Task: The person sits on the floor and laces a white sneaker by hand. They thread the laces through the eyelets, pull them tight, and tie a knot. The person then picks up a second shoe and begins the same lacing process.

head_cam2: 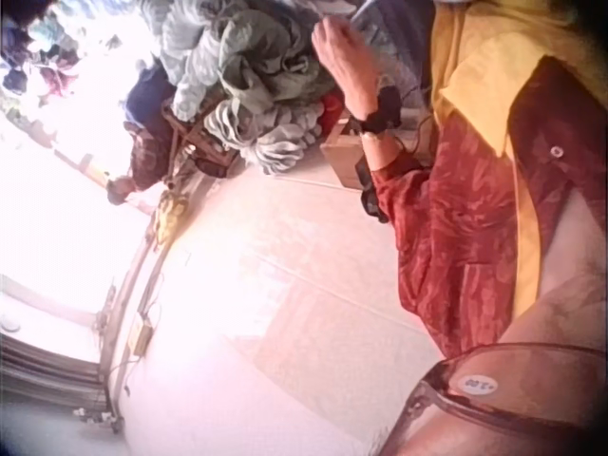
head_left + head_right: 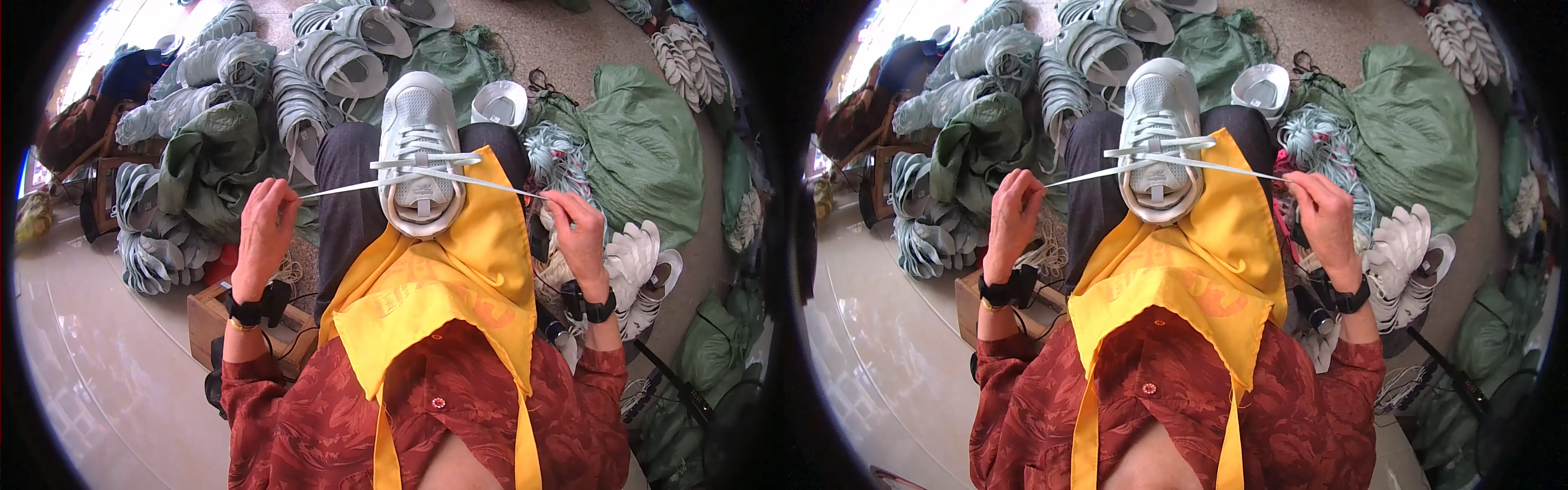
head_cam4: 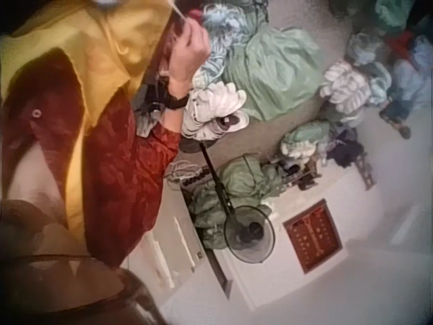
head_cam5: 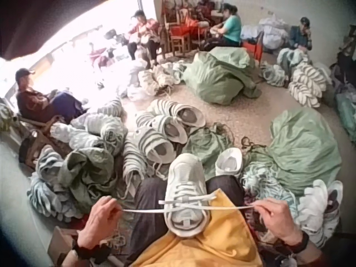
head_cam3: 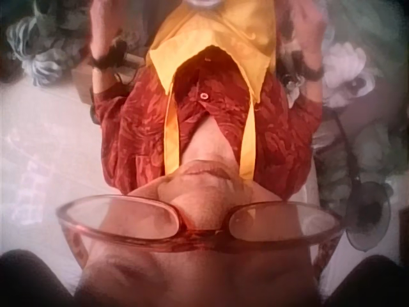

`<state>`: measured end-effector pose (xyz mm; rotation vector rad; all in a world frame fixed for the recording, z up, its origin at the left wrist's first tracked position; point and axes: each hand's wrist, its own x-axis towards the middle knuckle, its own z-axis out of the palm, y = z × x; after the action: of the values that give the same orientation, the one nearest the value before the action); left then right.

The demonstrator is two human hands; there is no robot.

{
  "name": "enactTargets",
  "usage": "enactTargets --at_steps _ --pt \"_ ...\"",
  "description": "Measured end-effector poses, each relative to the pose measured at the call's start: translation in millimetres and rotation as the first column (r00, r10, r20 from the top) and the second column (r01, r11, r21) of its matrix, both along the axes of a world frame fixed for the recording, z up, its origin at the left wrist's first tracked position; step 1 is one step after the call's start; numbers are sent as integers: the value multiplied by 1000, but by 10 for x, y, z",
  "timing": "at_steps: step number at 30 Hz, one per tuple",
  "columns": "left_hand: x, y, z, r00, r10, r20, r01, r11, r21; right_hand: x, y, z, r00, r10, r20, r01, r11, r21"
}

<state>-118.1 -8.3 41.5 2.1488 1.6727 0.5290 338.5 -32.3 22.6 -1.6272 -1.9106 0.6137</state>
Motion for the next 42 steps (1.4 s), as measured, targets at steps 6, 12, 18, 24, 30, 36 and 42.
enactTargets --at_steps 6,12,18,24,30,36,42 --pt "-401 -28 -43 996 74 -57 -78 995 -62 271 -46 -91 995 -85 -51 77 987 -142" --pt "-496 -11 12 995 76 -58 -81 993 -87 394 -53 -170 995 -90 -34 83 983 -165" --pt "-422 10 101 997 73 -31 -76 991 -107 413 -32 -161 999 -40 18 43 980 -196" --pt "-316 150 183 999 -24 -38 17 985 -174 295 259 2 991 -13 -136 -76 777 -624" --pt "-43 618 612 897 -4 443 132 957 -258 31 937 434 754 -48 -655 -378 784 -492" --pt "367 368 430 698 250 671 102 892 -440 -375 728 267 477 -218 -851 -253 894 -371" --pt "639 128 49 627 284 726 278 788 -549 -697 447 -243 630 -190 -753 -219 887 -407"
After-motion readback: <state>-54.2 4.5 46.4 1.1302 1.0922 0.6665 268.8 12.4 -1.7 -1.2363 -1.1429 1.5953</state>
